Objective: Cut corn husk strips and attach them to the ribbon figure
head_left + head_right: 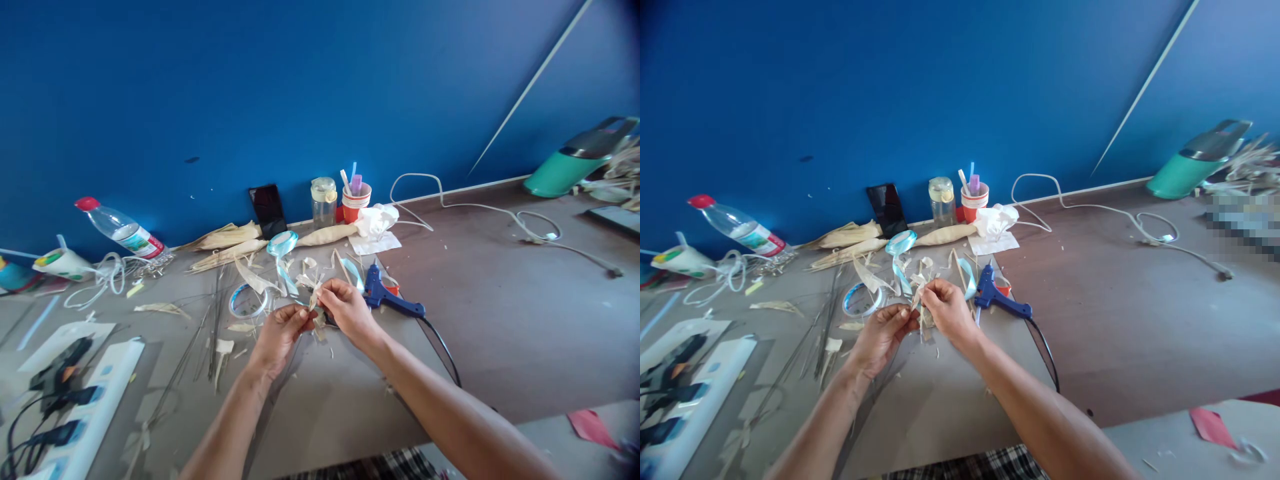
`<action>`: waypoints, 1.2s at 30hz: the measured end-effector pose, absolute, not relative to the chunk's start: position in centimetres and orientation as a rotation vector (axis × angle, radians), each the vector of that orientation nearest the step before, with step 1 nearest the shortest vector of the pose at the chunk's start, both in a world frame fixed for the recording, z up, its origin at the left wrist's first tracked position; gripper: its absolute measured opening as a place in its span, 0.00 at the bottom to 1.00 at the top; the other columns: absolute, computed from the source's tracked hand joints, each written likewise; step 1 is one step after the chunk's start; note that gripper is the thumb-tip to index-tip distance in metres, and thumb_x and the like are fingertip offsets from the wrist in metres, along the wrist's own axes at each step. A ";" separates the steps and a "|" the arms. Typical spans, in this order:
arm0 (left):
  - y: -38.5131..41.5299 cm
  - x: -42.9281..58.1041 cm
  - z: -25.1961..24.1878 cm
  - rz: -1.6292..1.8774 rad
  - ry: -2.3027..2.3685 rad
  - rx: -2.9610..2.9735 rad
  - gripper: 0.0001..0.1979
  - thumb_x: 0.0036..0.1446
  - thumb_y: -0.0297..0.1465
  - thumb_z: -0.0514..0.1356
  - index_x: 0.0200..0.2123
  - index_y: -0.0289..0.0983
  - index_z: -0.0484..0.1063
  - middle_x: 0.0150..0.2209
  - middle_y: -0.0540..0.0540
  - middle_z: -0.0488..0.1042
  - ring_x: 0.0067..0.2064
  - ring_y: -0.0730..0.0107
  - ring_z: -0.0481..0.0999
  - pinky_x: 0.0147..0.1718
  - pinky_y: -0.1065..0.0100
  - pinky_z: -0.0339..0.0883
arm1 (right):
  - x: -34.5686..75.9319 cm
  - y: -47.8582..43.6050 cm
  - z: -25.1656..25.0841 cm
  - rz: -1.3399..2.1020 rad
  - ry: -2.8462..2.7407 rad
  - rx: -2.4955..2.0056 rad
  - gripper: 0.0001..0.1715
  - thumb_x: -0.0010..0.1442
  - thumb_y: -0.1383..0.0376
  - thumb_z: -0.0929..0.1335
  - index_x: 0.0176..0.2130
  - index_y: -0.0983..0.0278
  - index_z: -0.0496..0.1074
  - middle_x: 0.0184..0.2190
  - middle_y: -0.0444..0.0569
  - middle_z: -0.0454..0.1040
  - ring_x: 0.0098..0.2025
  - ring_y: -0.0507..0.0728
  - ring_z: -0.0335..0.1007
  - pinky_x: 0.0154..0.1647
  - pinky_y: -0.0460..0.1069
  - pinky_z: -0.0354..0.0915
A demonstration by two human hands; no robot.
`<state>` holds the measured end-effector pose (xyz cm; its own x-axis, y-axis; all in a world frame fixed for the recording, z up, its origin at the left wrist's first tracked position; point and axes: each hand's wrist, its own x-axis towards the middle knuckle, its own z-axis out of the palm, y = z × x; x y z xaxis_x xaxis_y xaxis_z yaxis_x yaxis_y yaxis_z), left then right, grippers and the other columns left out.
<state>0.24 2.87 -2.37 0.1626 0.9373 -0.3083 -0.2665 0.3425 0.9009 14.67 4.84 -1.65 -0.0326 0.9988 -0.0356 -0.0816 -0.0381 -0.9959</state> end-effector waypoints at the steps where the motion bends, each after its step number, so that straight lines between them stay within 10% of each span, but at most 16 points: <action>1: 2.9 0.2 -2.4 1.008 1.048 0.801 0.13 0.41 0.37 0.70 0.23 0.33 0.76 0.26 0.46 0.76 0.28 0.74 0.71 0.33 0.71 0.65 | 14.7 4.8 -1.7 1.288 -1.161 -1.167 0.14 0.52 0.58 0.65 0.22 0.64 0.65 0.16 0.38 0.59 0.18 0.47 0.49 0.18 0.43 0.47; 36: 4.0 -1.6 -2.3 1.156 1.110 0.862 0.12 0.44 0.38 0.68 0.27 0.34 0.76 0.22 0.50 0.71 0.27 0.76 0.67 0.30 0.74 0.63 | 15.2 5.2 -2.6 0.904 -1.808 -1.365 0.12 0.57 0.65 0.63 0.25 0.65 0.70 0.20 0.43 0.68 0.24 0.50 0.62 0.26 0.44 0.55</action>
<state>-1.63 4.00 -2.30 0.0332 0.9757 -0.2165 -0.2557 0.2177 0.9419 15.22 5.22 -2.60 -0.2109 0.9709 0.1137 0.4917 0.2059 -0.8461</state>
